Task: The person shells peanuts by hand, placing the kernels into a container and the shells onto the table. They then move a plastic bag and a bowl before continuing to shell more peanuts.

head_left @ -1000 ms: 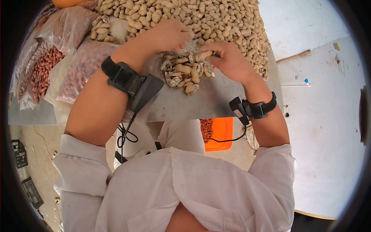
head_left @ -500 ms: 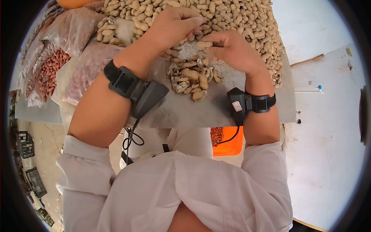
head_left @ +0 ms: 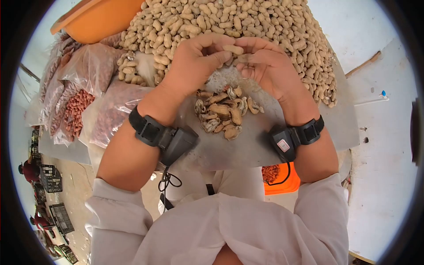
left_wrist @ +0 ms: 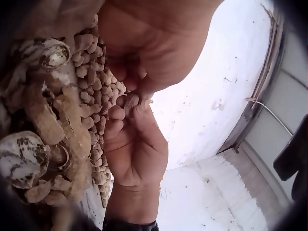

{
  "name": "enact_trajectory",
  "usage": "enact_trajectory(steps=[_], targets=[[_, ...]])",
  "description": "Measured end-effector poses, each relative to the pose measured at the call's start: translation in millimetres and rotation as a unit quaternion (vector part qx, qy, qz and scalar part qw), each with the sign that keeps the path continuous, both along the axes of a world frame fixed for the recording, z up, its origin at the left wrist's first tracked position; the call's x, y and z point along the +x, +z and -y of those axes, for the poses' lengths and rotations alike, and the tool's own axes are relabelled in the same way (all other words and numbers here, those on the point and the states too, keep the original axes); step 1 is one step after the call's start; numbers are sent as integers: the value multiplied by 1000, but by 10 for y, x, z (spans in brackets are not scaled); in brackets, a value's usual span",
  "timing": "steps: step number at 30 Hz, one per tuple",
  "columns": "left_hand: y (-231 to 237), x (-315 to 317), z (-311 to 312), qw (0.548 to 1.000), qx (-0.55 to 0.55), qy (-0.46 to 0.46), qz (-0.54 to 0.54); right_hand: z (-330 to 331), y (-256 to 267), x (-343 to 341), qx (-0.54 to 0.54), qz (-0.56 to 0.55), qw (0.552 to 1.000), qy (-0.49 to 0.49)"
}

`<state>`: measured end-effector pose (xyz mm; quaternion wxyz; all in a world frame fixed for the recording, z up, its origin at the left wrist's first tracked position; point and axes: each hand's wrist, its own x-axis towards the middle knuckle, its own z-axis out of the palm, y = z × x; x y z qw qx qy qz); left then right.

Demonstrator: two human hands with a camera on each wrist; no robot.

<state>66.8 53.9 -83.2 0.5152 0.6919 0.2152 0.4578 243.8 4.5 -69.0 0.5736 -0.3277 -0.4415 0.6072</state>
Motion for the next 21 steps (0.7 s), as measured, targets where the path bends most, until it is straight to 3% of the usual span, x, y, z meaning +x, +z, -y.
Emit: enact_trajectory(steps=[4, 8, 12, 15, 18, 21], targets=[[-15, 10, 29, 995, 77, 13, -63, -71, -97, -34, -39, -32, 999, 21], [71, 23, 68, 998, -51, -13, 15, -3, -58, -100, -19, 17, 999, -30], [90, 24, 89, 997, -72, 5, 13, 11, -29, -125, -4, 19, 998, -54], [80, 12, 90, 999, -44, 16, 14, 1, -39, -113, 18, 61, 996, -57], [46, 29, 88, 999, -30, 24, 39, 53, 12, -151, 102, 258, 950, -146], [67, 39, 119, 996, -74, 16, 43, 30, -14, -124, 196, 268, 928, -168]])
